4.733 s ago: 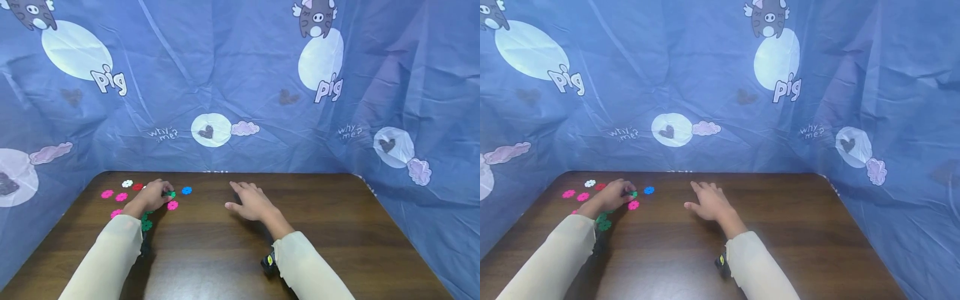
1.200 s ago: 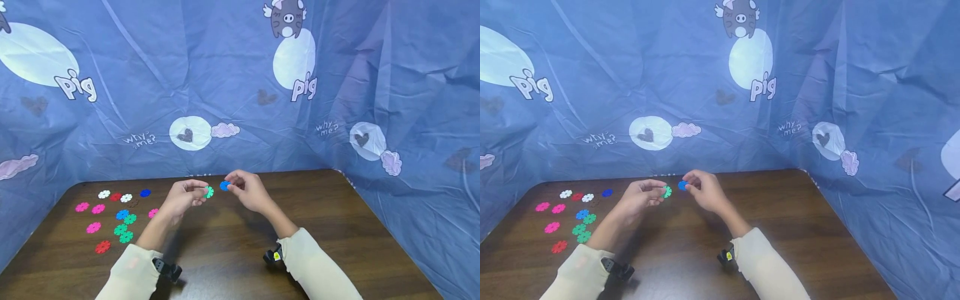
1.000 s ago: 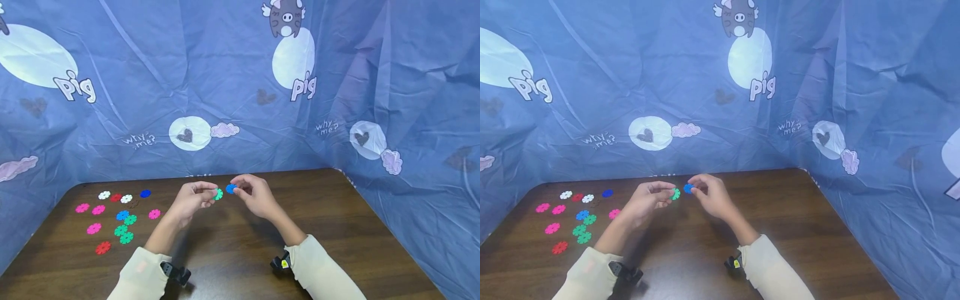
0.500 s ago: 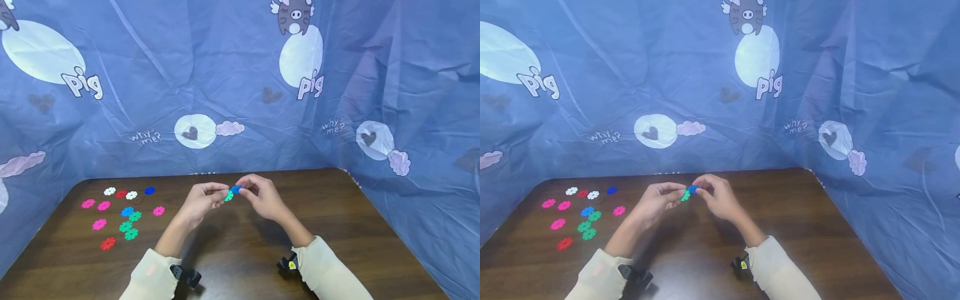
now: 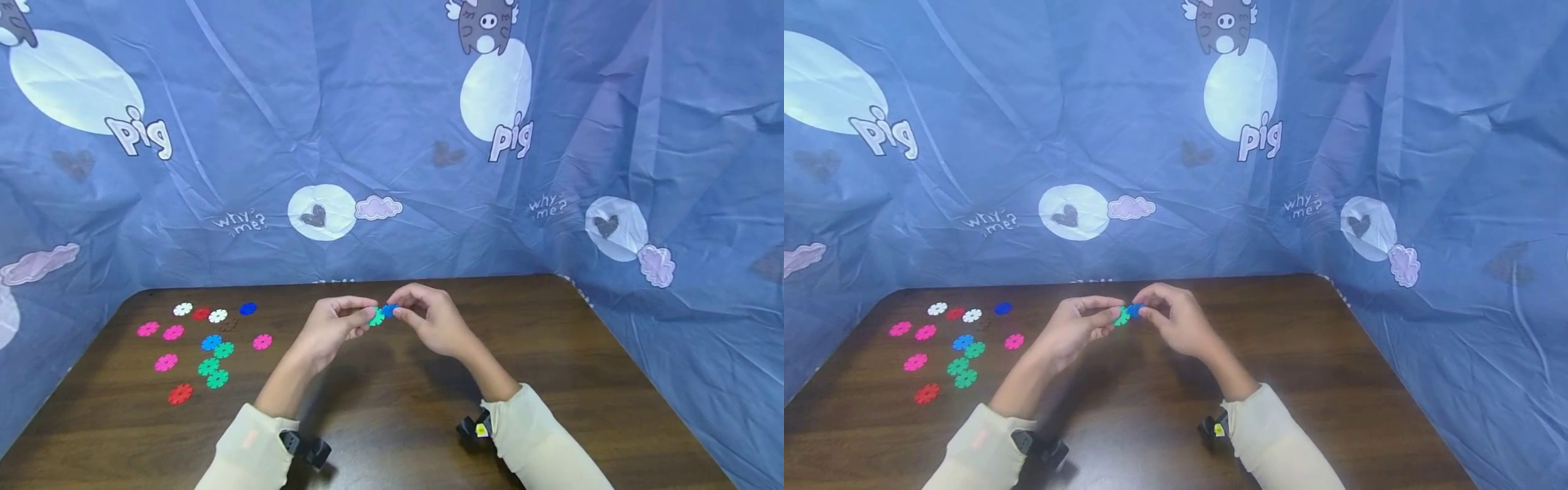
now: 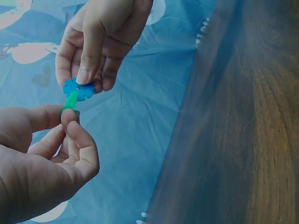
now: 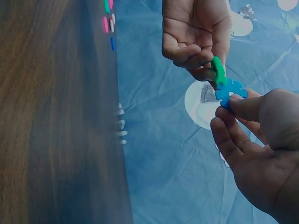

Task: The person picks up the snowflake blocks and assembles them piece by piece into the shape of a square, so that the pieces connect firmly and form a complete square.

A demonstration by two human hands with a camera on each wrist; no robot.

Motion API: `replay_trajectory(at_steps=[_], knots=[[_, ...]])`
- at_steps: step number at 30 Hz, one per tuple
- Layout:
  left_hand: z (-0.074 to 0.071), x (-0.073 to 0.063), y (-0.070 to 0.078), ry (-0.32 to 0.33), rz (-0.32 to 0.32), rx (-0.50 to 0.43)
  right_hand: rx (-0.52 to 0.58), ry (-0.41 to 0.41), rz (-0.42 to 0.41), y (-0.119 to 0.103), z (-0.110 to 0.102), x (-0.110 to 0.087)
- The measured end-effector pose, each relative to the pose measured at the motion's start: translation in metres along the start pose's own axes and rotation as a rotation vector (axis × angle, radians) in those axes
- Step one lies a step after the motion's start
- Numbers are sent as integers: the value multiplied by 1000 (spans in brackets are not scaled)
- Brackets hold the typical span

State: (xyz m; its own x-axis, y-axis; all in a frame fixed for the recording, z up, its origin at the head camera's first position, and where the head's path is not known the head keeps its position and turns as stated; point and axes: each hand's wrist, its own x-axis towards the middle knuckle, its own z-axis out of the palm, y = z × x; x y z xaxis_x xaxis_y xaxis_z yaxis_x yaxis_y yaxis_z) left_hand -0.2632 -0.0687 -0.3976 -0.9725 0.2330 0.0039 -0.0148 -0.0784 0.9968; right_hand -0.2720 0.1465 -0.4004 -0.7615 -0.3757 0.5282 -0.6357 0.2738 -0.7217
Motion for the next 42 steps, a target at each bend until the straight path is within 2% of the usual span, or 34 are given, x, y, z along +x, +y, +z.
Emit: replay_trajectory(at_steps=[3,9,18,25,33,42], knots=[[1,0,1,15,-30,-49,22,-4,-2,-1,-1,0],[5,0,3,119,-97,-169,50,7,-5,-2,-1,-1],[13,-3,2,203,-39,-171,7,75,-19,-3,5,-4],[18,-4,2,266,23,-126,-19,106,-16,-4,13,-6],[18,-7,0,290,24,-87,-14,120,-2,-6,22,-8],[14,-4,2,254,-3,-95,15,76,-11,-3,14,-5]])
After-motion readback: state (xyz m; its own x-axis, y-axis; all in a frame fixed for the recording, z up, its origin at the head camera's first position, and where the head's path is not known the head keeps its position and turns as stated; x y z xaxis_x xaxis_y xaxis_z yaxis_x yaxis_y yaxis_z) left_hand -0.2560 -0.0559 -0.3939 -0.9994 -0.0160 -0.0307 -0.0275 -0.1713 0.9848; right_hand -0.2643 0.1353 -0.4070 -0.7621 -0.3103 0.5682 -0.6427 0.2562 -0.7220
